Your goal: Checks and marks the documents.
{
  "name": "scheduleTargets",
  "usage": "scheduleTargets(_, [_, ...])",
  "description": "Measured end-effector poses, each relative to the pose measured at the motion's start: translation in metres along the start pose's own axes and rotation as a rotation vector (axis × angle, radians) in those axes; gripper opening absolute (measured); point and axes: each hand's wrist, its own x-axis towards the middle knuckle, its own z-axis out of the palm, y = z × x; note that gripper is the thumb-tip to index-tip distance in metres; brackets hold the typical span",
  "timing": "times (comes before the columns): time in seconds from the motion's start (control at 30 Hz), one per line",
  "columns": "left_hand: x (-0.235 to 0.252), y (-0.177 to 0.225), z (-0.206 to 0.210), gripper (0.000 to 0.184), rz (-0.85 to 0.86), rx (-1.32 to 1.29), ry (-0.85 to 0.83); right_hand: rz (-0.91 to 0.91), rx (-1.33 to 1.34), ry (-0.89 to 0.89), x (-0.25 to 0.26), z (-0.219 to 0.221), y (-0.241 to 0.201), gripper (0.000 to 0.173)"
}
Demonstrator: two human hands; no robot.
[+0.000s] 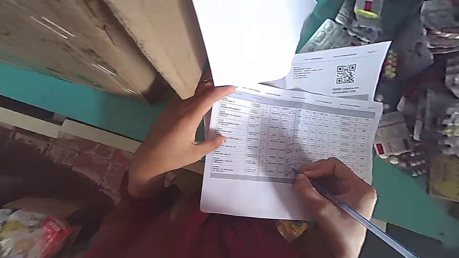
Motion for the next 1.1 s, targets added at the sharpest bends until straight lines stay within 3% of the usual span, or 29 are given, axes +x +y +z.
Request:
scheduleTargets(0.9, [0.003, -0.002, 0.002, 0.068, 0.041, -0.040, 0.020, -0.004, 0.089, -0.093, -0.015, -0.009, -0.002, 0.016])
scheduleTargets(1.03, [0.001, -0.002, 0.002, 0.070, 0.006, -0.032, 0.007, -0.084, 0.045, -0.019, -0.019, -0.020, -0.004, 0.010])
scheduleTargets(1.1, [0.001, -0.001, 0.003, 0.070, -0.006, -0.021, 0.012, -0.089, -0.150, 0.111, -0.027, -0.027, -0.009, 0.020])
